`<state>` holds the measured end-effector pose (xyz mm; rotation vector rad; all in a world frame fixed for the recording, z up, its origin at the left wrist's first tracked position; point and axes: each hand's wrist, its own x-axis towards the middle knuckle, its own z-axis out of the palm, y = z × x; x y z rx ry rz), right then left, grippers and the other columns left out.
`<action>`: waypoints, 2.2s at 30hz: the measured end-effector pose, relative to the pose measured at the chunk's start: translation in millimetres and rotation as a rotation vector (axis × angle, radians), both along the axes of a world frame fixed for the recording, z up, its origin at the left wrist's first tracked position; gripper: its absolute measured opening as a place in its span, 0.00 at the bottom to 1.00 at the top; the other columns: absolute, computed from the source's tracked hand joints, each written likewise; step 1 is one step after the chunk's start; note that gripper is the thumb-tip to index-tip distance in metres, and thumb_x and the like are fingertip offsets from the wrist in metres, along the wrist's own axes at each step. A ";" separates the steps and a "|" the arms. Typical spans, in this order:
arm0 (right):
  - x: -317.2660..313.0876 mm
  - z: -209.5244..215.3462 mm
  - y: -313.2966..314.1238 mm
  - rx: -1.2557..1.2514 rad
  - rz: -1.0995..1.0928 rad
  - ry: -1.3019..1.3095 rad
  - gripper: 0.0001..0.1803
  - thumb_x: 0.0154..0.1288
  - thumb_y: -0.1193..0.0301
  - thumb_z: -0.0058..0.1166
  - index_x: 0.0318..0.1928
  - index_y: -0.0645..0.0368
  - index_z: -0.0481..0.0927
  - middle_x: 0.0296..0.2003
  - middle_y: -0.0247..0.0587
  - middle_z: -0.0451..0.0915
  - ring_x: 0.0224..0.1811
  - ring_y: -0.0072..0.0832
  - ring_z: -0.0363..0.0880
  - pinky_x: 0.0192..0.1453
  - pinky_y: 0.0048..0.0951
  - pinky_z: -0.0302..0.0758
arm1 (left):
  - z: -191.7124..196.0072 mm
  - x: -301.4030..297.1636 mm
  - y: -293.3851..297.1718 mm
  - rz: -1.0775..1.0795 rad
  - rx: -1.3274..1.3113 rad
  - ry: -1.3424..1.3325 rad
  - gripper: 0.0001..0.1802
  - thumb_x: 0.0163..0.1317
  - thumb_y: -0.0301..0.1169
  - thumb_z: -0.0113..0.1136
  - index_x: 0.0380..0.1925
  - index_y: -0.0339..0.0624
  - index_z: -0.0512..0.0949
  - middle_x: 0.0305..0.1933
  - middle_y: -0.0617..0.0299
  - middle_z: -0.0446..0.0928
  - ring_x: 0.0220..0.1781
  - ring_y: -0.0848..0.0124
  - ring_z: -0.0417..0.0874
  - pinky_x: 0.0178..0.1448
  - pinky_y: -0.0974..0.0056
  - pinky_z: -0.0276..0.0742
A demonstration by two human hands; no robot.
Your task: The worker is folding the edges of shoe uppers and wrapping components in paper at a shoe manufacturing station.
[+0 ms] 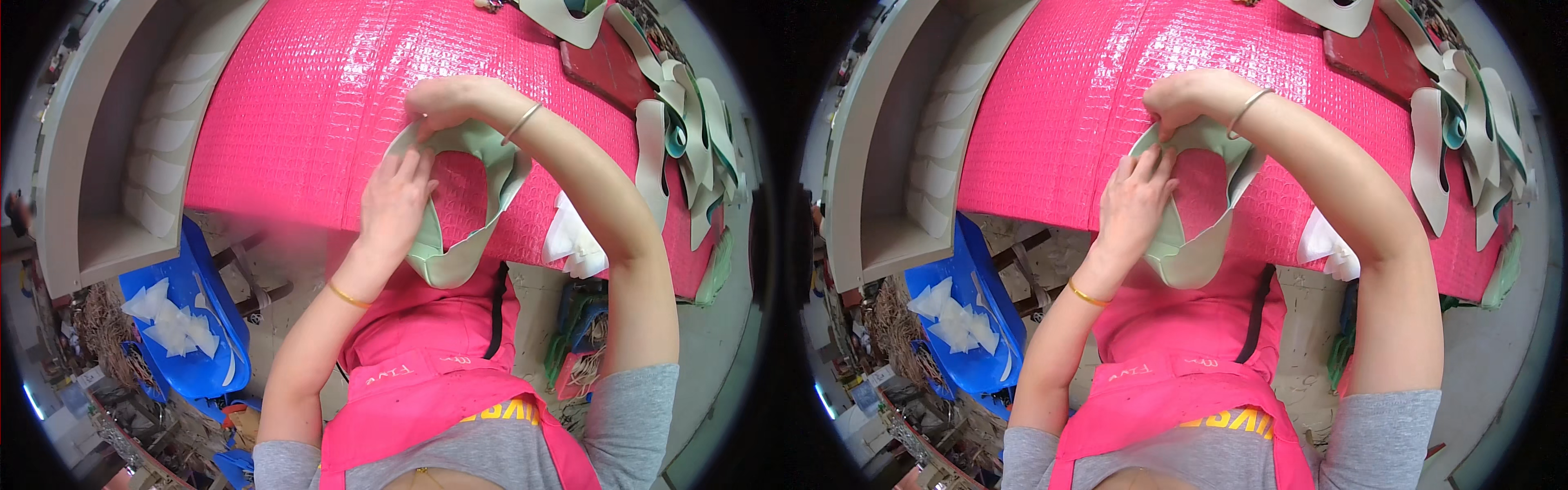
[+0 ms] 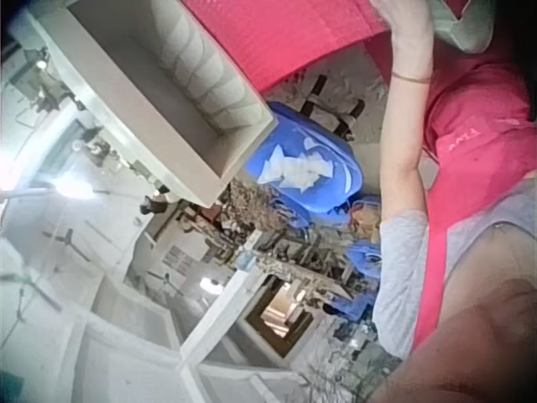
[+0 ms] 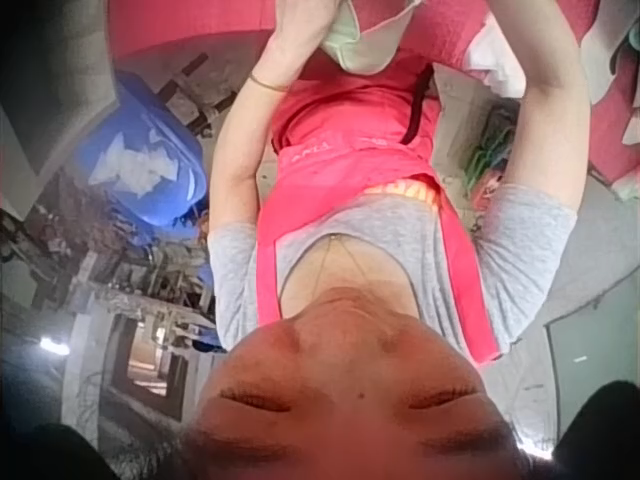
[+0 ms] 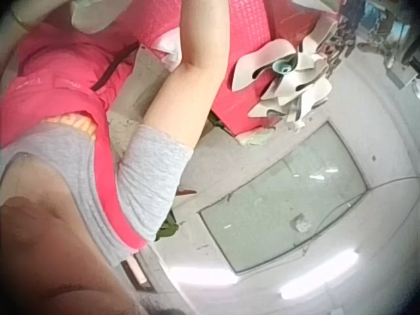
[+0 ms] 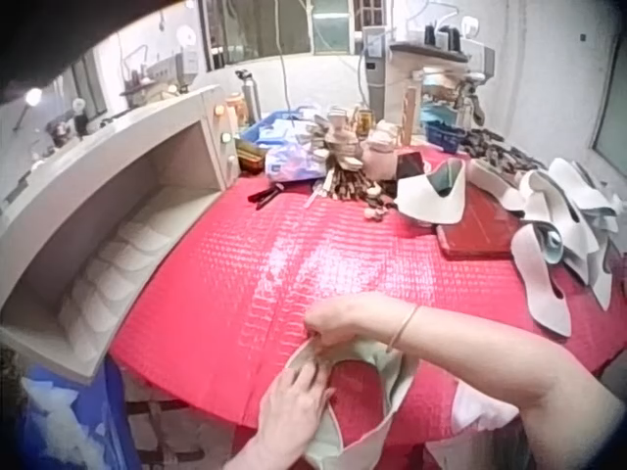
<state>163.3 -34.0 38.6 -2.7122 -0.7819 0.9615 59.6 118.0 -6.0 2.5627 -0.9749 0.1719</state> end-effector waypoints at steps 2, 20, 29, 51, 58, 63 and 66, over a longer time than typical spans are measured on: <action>-0.6 6.4 -1.1 -0.039 -0.024 0.012 0.18 0.44 0.63 0.59 0.34 0.64 0.78 0.28 0.52 0.78 0.31 0.44 0.77 0.35 0.37 0.73 | -3.1 2.5 -2.3 0.031 0.054 0.040 0.22 0.49 0.29 0.58 0.45 0.36 0.71 0.53 0.56 0.67 0.49 0.62 0.70 0.49 0.63 0.72; -19.4 24.3 -75.3 0.152 -0.554 0.564 0.27 0.42 0.50 0.64 0.28 0.64 0.78 0.24 0.38 0.77 0.27 0.27 0.76 0.32 0.26 0.71 | -6.8 27.9 -8.3 -0.175 -0.134 -0.016 0.16 0.50 0.32 0.57 0.40 0.41 0.75 0.47 0.56 0.70 0.48 0.62 0.70 0.49 0.61 0.70; -56.7 14.6 -22.2 0.178 -0.357 0.065 0.20 0.43 0.74 0.56 0.41 0.65 0.74 0.32 0.56 0.77 0.37 0.44 0.77 0.43 0.37 0.72 | 34.7 -67.2 -41.6 -0.575 -0.528 0.894 0.11 0.53 0.34 0.54 0.22 0.36 0.74 0.33 0.51 0.73 0.38 0.60 0.74 0.45 0.55 0.69; -52.9 0.3 -20.5 0.105 0.008 -0.164 0.15 0.43 0.70 0.60 0.32 0.66 0.77 0.26 0.53 0.77 0.33 0.46 0.77 0.37 0.38 0.74 | -11.4 -59.4 -18.0 0.015 0.016 0.000 0.24 0.50 0.27 0.56 0.50 0.32 0.68 0.53 0.51 0.66 0.54 0.58 0.67 0.56 0.60 0.67; -53.2 1.4 -17.3 0.054 0.056 -0.263 0.14 0.42 0.68 0.61 0.29 0.65 0.78 0.26 0.51 0.77 0.31 0.45 0.77 0.36 0.38 0.74 | 0.6 -50.6 -23.6 0.036 0.019 0.100 0.25 0.49 0.27 0.57 0.50 0.33 0.68 0.52 0.54 0.66 0.51 0.60 0.67 0.54 0.62 0.68; -43.6 6.3 -29.6 0.018 0.046 -0.215 0.13 0.44 0.68 0.60 0.31 0.63 0.78 0.26 0.50 0.77 0.31 0.45 0.77 0.36 0.39 0.74 | -9.7 -41.5 -35.9 0.030 0.040 -0.057 0.25 0.48 0.29 0.58 0.49 0.36 0.69 0.44 0.56 0.67 0.44 0.63 0.68 0.48 0.62 0.69; -43.5 -2.4 -28.9 0.047 -0.018 -0.190 0.13 0.45 0.68 0.58 0.31 0.64 0.78 0.27 0.52 0.77 0.33 0.45 0.77 0.37 0.40 0.73 | -10.9 -37.2 -33.9 -0.005 -0.129 -0.039 0.25 0.47 0.28 0.59 0.48 0.34 0.69 0.43 0.56 0.67 0.45 0.62 0.68 0.47 0.62 0.69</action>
